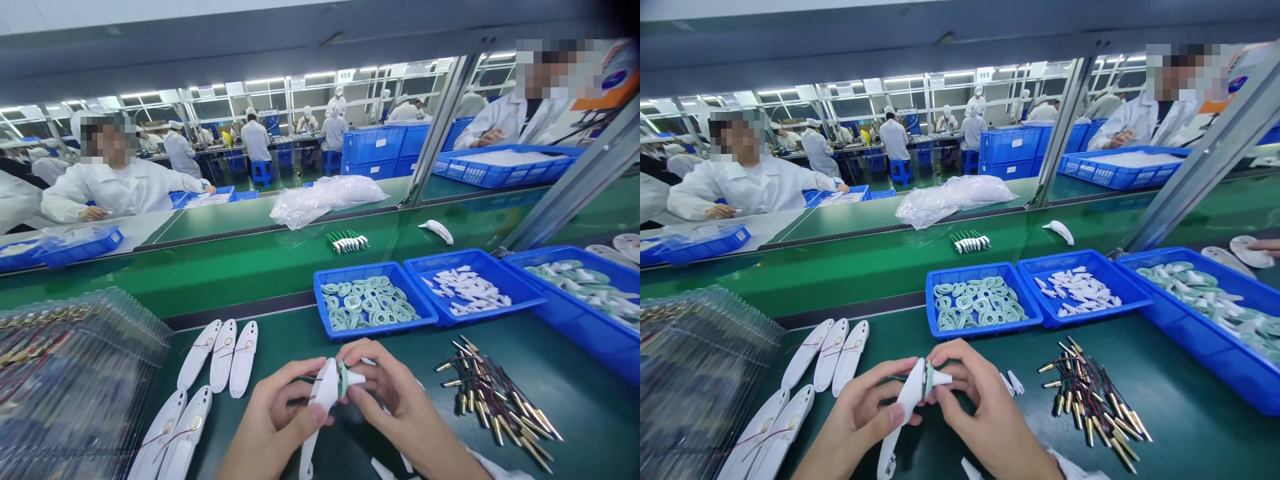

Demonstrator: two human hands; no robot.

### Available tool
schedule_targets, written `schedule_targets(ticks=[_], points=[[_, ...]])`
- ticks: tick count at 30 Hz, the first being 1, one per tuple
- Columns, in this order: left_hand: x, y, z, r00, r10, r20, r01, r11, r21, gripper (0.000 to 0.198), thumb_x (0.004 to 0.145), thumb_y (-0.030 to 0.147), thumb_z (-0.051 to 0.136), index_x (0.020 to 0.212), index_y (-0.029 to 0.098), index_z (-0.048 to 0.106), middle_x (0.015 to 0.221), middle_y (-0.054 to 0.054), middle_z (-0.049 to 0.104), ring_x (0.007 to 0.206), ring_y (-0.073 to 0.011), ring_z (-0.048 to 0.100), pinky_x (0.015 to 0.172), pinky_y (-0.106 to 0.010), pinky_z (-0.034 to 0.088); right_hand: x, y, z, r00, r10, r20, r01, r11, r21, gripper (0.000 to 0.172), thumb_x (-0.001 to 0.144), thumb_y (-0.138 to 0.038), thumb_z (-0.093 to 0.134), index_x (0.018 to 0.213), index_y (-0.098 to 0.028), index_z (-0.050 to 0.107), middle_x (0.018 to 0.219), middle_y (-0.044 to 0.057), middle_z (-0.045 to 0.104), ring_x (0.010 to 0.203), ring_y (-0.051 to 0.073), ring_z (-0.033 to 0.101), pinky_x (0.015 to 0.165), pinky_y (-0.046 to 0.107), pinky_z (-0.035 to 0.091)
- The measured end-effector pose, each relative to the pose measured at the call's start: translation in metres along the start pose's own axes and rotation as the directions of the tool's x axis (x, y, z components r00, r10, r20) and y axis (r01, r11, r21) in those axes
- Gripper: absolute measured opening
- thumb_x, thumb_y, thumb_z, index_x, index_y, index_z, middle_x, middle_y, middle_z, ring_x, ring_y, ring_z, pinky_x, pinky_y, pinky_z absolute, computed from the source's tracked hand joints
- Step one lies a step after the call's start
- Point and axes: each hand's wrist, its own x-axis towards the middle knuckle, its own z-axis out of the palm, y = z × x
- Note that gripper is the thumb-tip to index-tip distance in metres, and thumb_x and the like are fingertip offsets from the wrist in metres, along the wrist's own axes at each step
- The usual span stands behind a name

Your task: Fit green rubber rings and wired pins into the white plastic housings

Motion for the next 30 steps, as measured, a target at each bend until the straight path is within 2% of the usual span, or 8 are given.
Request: schedule_targets(ticks=[4,8,11,13,16,21,26,30], points=[[0.002,-0.001,0.001,0.999,0.04,-0.002,-0.04,0.997,-0.059,0.036,0.083,0.034,0.081,0.117,0.026,0.076,0.117,-0.01,0.073,0.095,-0.0263,0.073,0.082,-0.036,0.061,0.0,0.0,0.002,0.999,-0.02,-0.041,0.015,0.991,-0.131,0.007,0.095,-0.028,0.066,0.099,-0.023,0.07,0.103,0.004,0.068,0.085,0.018,0.073,0.077,0.027,0.06],[0.003,-0.006,0.0,0.999,0.012,0.042,-0.008,0.994,-0.11,0.039,0.083,0.034,0.081,0.12,0.023,0.075,0.116,-0.012,0.075,0.098,-0.028,0.073,0.086,-0.041,0.061,0.0,-0.001,0.001,0.971,-0.215,-0.106,0.163,0.917,-0.364,0.009,0.089,-0.021,0.073,0.096,-0.025,0.077,0.086,0.002,0.073,0.078,0.016,0.07,0.07,0.022,0.057],[0.004,-0.013,-0.001,1.0,0.021,0.01,-0.019,0.99,-0.137,0.042,0.08,0.032,0.084,0.119,0.023,0.077,0.119,-0.012,0.074,0.096,-0.0279,0.073,0.082,-0.04,0.062,0.0,-0.003,0.0,0.95,-0.296,-0.097,0.229,0.876,-0.424,0.015,0.087,-0.016,0.076,0.096,-0.027,0.081,0.084,0.0,0.075,0.075,0.015,0.071,0.069,0.021,0.055],[0.004,-0.017,-0.001,1.0,0.017,-0.005,-0.018,0.987,-0.16,0.044,0.077,0.03,0.086,0.12,0.023,0.077,0.116,-0.012,0.076,0.091,-0.0259,0.073,0.077,-0.037,0.063,-0.001,-0.004,-0.001,0.954,-0.287,-0.086,0.228,0.882,-0.412,0.015,0.088,-0.016,0.076,0.096,-0.028,0.082,0.088,0.0,0.077,0.078,0.015,0.072,0.072,0.02,0.055],[0.004,-0.021,-0.001,0.999,-0.01,0.031,0.017,0.977,-0.214,0.045,0.077,0.03,0.087,0.12,0.023,0.077,0.108,-0.012,0.079,0.089,-0.0252,0.074,0.073,-0.034,0.063,-0.002,-0.005,-0.003,0.964,-0.256,-0.075,0.211,0.902,-0.376,0.016,0.089,-0.02,0.076,0.097,-0.032,0.083,0.091,-0.001,0.078,0.08,0.014,0.073,0.073,0.019,0.055],[0.005,-0.031,-0.001,0.999,-0.031,0.022,0.036,0.952,-0.303,0.042,0.073,0.028,0.09,0.114,0.024,0.079,0.105,-0.01,0.08,0.084,-0.0247,0.077,0.069,-0.034,0.064,0.0,-0.003,-0.007,0.982,-0.18,-0.057,0.145,0.911,-0.387,0.021,0.089,-0.021,0.076,0.103,-0.035,0.083,0.083,-0.002,0.076,0.072,0.014,0.07,0.068,0.02,0.055],[0.007,-0.04,-0.003,0.996,-0.075,0.036,0.083,0.944,-0.319,0.046,0.069,0.028,0.093,0.112,0.025,0.08,0.098,-0.008,0.079,0.08,-0.0244,0.077,0.07,-0.036,0.064,0.002,-0.002,-0.012,0.995,-0.095,0.029,0.099,0.91,-0.403,0.012,0.091,-0.028,0.075,0.099,-0.03,0.084,0.082,0.001,0.077,0.072,0.017,0.069,0.068,0.024,0.055],[0.009,-0.039,-0.004,0.993,-0.11,0.034,0.115,0.956,-0.27,0.044,0.067,0.028,0.094,0.109,0.025,0.082,0.095,-0.004,0.072,0.079,-0.024,0.077,0.072,-0.035,0.063,0.002,-0.001,-0.014,0.997,-0.052,0.063,0.074,0.903,-0.422,0.012,0.092,-0.028,0.074,0.099,-0.031,0.084,0.081,0.0,0.075,0.071,0.016,0.067,0.067,0.024,0.053]])
